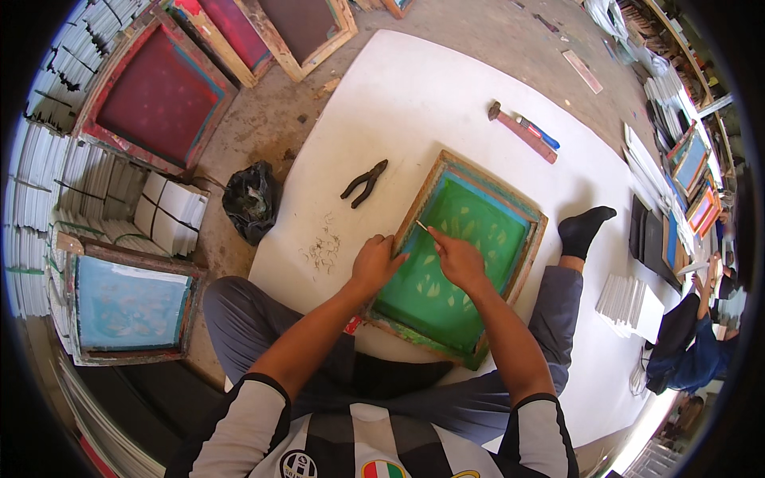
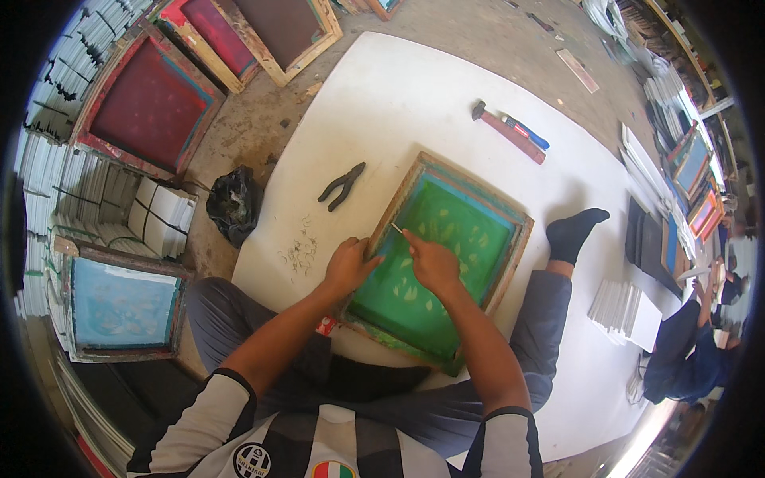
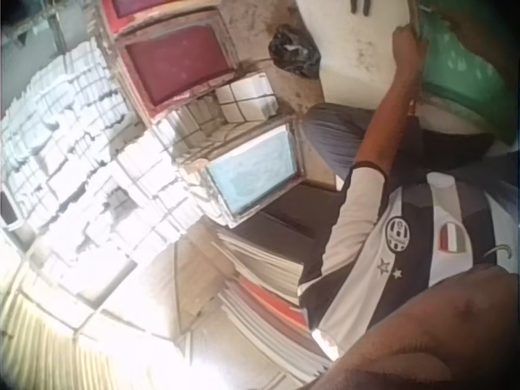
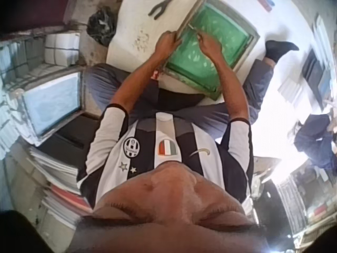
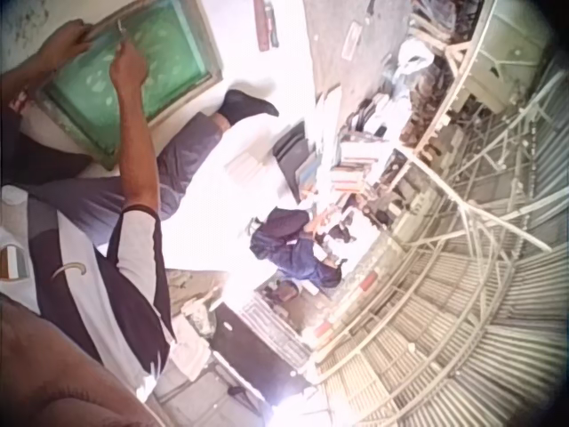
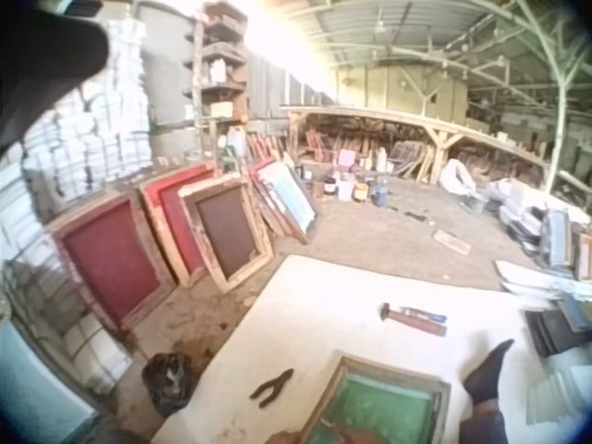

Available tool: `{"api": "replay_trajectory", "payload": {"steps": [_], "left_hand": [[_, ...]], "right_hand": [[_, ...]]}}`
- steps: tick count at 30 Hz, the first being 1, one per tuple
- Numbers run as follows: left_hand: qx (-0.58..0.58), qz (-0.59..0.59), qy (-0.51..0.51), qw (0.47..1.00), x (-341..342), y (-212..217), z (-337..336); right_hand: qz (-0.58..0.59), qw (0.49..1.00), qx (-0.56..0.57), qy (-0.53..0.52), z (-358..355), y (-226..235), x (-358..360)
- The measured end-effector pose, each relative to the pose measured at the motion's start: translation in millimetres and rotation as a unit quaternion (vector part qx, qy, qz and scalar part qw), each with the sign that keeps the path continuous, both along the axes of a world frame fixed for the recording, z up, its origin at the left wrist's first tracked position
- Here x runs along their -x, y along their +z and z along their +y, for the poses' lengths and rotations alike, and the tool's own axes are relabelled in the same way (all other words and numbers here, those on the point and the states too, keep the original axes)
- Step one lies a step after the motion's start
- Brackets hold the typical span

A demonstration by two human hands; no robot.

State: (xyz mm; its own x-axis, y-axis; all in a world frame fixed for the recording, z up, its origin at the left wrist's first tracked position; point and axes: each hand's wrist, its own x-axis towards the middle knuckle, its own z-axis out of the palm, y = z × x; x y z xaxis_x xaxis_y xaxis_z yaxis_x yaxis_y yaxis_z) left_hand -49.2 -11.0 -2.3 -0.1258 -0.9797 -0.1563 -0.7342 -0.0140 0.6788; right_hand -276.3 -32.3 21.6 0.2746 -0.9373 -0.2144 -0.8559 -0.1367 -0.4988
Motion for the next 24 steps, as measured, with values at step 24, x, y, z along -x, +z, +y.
{"api": "replay_trajectory", "payload": {"steps": [24], "left_hand": [[0.016, 0.001, -0.03, 0.999, -8, -12, 0]], "right_hand": [[0.175, 0.973, -0.104, 0.105, -17, 40, -24]]}}
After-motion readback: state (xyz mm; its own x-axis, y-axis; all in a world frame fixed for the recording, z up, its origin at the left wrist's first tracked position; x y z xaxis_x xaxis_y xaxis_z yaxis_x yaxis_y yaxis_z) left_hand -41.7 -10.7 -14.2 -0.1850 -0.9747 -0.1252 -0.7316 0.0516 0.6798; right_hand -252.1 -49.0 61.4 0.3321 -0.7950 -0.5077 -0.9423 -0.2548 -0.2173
